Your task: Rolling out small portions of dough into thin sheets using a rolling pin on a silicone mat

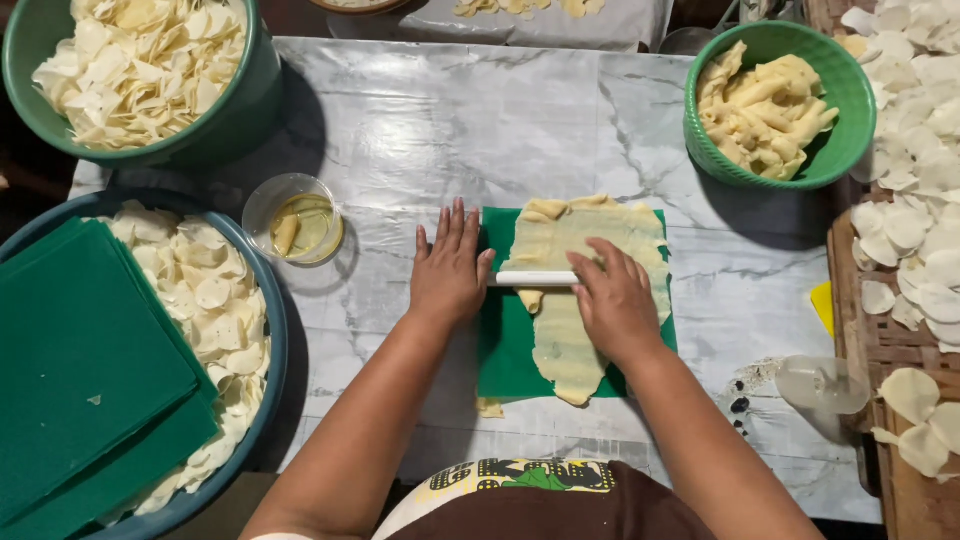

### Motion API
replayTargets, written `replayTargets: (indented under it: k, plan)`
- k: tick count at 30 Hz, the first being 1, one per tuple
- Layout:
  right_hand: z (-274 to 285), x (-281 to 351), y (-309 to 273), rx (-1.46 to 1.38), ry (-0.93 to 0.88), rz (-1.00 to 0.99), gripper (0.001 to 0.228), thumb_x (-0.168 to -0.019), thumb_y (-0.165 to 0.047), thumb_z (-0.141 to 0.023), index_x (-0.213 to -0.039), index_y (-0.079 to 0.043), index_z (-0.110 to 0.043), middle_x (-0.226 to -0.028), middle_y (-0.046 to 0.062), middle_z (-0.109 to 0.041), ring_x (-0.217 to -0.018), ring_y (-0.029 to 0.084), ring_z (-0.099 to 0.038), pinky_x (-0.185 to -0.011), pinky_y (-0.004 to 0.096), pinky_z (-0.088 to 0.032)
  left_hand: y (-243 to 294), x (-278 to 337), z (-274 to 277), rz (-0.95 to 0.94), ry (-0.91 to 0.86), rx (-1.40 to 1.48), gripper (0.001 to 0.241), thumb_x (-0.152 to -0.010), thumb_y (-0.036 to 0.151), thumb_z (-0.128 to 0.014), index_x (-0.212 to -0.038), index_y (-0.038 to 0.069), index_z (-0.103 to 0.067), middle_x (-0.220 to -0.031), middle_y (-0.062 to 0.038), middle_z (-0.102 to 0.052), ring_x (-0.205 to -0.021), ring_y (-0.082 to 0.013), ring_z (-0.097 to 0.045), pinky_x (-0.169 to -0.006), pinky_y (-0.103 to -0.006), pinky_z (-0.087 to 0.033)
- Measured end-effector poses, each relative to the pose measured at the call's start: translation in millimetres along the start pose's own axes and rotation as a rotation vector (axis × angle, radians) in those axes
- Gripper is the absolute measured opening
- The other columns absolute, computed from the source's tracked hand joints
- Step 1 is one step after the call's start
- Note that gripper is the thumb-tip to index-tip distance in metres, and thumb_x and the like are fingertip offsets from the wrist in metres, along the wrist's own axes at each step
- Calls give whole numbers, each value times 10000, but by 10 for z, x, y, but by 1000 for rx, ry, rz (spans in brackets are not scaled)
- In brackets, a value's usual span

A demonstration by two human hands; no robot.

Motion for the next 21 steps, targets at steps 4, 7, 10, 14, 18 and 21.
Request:
replayTargets:
  k: [4,7,10,14,18,21]
  plan:
    - [-125,-53,71,15,-116,21,420,-902,-299,-675,-1298,-412,-596,-1253,-125,-513,-1219,171,-544,-1046,441,-402,-60,-17,-192,-32,-51,-53,666,-1080,525,-191,-1640,166,-222,-1700,-121,-225,-1575,-306,-185,-1249,-599,-77]
    - [36,8,-26,41,52,113,281,-994,-208,-523,-1230,-333,-610,-1110,-85,-517,-1124,177,-559,-991,398,-427,0,99,-82,-46,1,-5,622,-1090,445,-250,-1629,136,-262,-1693,-145,-242,-1563,-337,-216,-1231,-580,-198]
    - [164,201,-176,94,192,187,260,-1021,-247,-520,-1257,-283,-622,-1112,-35,-499,-1083,207,-544,-912,374,-424,58,235,-9,-42,58,30,613,-1088,415,-252,-1620,111,-282,-1681,-182,-256,-1554,-369,-223,-1219,-576,-221]
    - [191,176,-336,-70,43,108,454,-966,-267,-572,-1403,-149,-543,-1395,118,-401,-1243,327,-507,-979,473,-421,66,207,-31,-51,115,-48,627,-1057,388,-303,-1625,124,-272,-1695,-154,-227,-1562,-364,-190,-1229,-559,-212]
    - [202,19,-445,-26,-155,-2,746,-1016,-490,-481,-1606,-65,-316,-1698,243,-190,-1530,400,-270,-1190,573,-234,100,196,16,-12,158,-76,665,-1058,406,-294,-1644,105,-212,-1718,-163,-148,-1581,-370,-97,-1254,-549,-132]
    - [228,392,-535,-53,-194,-9,714,-1075,-502,-314,-1637,-75,-210,-1699,234,-171,-1550,400,-200,-1216,584,-135,234,601,63,-13,142,-59,637,-1082,401,-268,-1650,122,-193,-1721,-140,-146,-1575,-358,-101,-1252,-514,-121]
Point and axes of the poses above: each hand's wrist, its own x-axis away from the middle knuckle, its own z-axis out of the back of the hand, y = z × x, the point moved 6 cm from there along -x, towards the middle knuckle
